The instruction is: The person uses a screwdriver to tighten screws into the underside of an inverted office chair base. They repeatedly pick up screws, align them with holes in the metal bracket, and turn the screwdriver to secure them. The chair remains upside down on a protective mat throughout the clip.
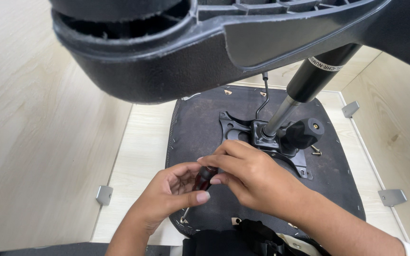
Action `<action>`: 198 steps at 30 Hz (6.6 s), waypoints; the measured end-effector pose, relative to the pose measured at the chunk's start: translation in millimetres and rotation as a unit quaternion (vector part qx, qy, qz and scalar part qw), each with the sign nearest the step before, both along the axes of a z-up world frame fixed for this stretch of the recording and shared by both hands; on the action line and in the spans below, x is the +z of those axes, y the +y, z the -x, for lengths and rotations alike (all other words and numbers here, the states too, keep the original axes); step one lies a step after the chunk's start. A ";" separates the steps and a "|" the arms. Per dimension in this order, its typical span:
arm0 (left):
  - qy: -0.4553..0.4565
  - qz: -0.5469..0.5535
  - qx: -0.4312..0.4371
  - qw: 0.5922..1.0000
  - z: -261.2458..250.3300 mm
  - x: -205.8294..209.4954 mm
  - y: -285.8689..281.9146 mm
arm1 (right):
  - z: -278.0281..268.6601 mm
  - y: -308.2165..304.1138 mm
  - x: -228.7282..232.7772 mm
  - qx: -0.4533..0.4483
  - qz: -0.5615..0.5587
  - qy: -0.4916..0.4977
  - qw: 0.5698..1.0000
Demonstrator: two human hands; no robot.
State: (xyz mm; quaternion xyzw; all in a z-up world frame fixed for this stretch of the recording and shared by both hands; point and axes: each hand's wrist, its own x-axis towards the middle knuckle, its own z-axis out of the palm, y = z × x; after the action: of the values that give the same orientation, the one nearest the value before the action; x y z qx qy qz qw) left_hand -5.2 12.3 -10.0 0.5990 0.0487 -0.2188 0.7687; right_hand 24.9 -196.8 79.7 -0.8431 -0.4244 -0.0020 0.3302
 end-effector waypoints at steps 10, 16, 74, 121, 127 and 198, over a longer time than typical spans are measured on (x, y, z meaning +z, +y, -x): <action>-0.013 -0.022 -0.012 1.000 -3.8 1.4 -4.6 | 1.8 0.0 5.8 0.035 -0.047 -0.062 0.996; -0.025 0.017 -0.016 0.999 -2.8 -0.1 -5.6 | -0.9 1.1 0.1 0.024 -0.059 -0.065 0.996; -0.025 -0.031 -0.025 0.999 -0.1 -5.7 3.0 | 8.5 10.3 0.0 0.021 -0.063 -0.008 0.998; 0.016 0.001 -0.027 1.000 -10.9 -22.8 9.2 | -2.5 11.6 -1.7 0.009 -0.025 0.011 1.000; 0.017 0.045 -0.031 0.998 -6.1 -34.5 15.5 | -2.1 13.6 -6.4 0.044 -0.037 0.027 0.998; -0.231 -0.399 -0.043 0.887 24.7 -49.7 -69.8 | -8.3 -70.7 -117.6 -0.350 0.085 0.126 0.924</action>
State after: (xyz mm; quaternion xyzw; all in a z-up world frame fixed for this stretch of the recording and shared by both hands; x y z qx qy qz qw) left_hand -30.0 -57.5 -59.8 0.8901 -0.0726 -0.0697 0.4444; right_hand 33.2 -267.5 -37.9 -0.9561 -0.0555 0.0247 0.2868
